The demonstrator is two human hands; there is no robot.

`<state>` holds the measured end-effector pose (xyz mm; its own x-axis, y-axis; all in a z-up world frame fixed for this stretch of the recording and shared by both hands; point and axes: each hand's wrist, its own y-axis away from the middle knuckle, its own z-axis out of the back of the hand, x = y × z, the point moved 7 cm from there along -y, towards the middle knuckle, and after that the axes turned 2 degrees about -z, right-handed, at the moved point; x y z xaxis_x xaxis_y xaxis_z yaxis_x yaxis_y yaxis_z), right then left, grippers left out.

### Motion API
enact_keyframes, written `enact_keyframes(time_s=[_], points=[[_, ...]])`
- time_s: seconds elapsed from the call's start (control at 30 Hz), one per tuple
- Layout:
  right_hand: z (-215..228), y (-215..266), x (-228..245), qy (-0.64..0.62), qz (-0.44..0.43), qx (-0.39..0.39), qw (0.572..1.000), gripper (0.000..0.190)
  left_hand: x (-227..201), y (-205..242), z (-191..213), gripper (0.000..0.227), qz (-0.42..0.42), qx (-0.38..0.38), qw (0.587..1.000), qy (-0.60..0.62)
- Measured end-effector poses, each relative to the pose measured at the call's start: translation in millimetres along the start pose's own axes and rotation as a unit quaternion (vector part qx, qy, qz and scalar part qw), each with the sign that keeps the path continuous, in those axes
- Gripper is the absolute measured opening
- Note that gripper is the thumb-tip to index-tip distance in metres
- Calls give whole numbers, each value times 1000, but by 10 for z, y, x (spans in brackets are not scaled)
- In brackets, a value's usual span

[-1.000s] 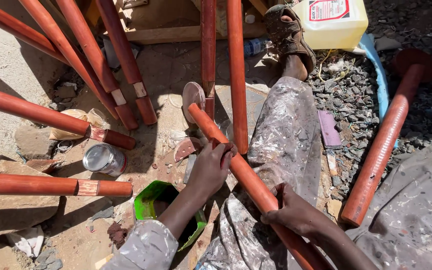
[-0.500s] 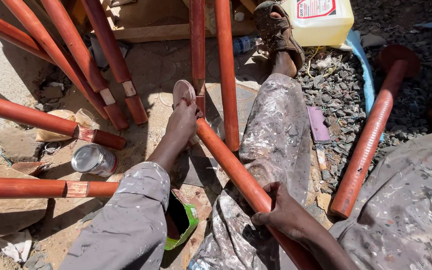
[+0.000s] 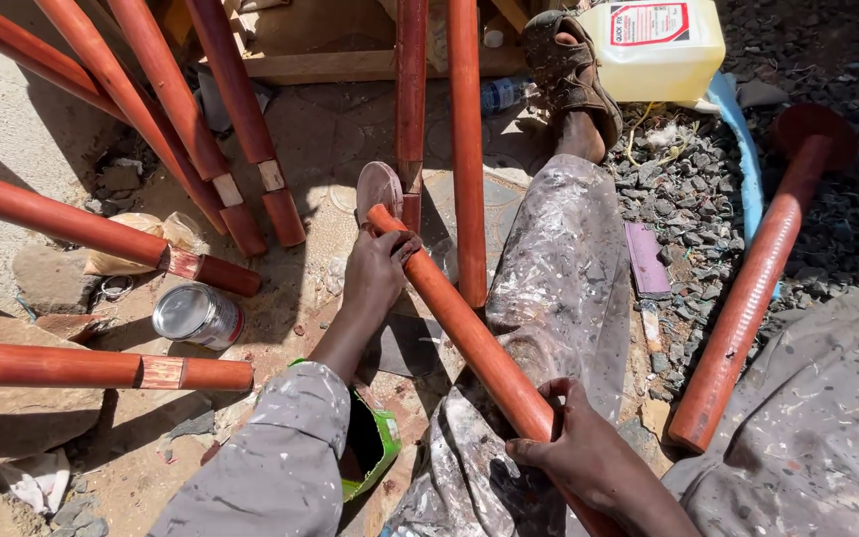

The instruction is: Sanding wooden furniture legs with sandpaper to smooth the surface

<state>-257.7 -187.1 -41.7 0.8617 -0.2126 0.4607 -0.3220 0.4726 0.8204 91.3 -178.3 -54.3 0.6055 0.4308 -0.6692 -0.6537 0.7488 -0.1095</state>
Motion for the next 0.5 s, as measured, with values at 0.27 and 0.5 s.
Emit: enact_keyframes(time_s=[0.27,0.5], points=[[156,137,650,165,325,-280,888,100,-255,582,47,23,83,-61,994,34],[135,-239,1398,-131,234,-165,949,55,-851,1998,-360,22,-49,34,998,-9]])
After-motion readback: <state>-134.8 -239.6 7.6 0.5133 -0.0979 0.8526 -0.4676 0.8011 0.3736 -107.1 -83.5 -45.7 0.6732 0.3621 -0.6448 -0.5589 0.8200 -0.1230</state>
